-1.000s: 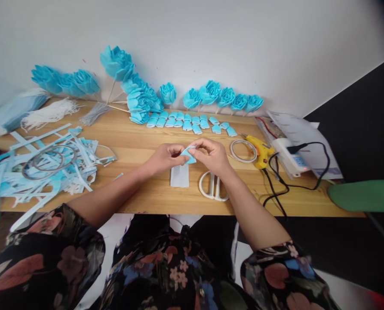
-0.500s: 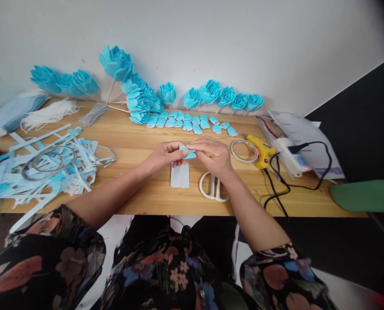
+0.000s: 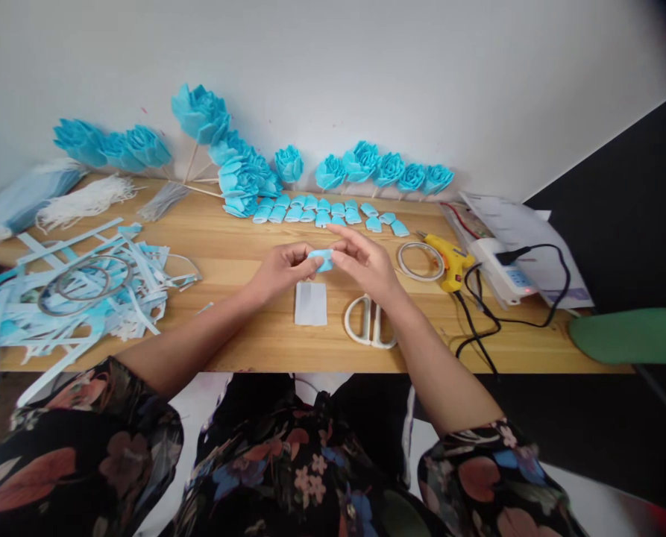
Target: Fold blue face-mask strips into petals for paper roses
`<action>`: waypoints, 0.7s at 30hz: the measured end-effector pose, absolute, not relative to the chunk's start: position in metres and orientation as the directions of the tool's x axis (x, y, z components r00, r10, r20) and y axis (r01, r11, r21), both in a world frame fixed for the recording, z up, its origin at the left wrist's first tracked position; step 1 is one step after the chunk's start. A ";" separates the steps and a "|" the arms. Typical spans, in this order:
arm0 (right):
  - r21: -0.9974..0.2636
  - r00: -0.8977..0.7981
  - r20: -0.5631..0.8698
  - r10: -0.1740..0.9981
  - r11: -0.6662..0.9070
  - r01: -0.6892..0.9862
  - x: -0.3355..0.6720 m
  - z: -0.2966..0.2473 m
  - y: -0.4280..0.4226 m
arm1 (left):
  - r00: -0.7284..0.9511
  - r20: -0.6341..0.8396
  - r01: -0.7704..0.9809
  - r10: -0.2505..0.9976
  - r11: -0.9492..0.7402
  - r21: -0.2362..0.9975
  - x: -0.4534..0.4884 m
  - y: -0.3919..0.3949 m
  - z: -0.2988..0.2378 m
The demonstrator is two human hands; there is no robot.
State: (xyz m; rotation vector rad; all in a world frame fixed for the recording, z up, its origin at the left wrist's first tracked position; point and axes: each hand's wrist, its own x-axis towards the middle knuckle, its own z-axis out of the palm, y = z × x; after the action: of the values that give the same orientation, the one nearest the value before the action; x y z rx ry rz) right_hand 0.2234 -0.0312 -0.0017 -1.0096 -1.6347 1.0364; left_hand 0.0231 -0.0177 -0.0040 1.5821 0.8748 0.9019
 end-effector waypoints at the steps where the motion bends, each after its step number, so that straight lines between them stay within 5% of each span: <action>1: -0.941 -0.241 0.261 0.935 0.302 0.152 0.223 -0.002 -0.030 | 0.443 0.126 0.090 0.887 -0.184 0.979 0.023 -0.018 -0.005; 11: -0.910 -0.209 0.331 0.920 0.370 0.188 0.221 -0.012 -0.021 | 0.398 0.173 0.174 0.901 -0.260 0.950 0.024 -0.014 -0.009; 16: -0.821 -0.122 0.472 0.873 0.486 0.299 0.220 0.041 -0.053 | 0.329 0.158 0.202 0.931 -0.233 0.951 0.020 -0.013 -0.007; 19: -0.804 -0.398 0.395 0.828 0.521 0.286 0.211 0.080 -0.105 | 0.302 0.178 0.225 0.937 -0.252 0.941 0.018 -0.013 -0.009; 21: -0.818 -0.677 0.309 0.668 0.550 0.169 0.200 0.080 -0.141 | 0.286 0.175 0.253 0.942 -0.250 0.934 0.018 -0.013 -0.010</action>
State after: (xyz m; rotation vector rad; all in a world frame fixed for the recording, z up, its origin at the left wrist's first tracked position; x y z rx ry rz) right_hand 0.2005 -0.1412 0.0801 -0.6701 -2.1736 1.0578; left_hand 0.0176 -0.0125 -0.0099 1.6983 1.0997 1.0105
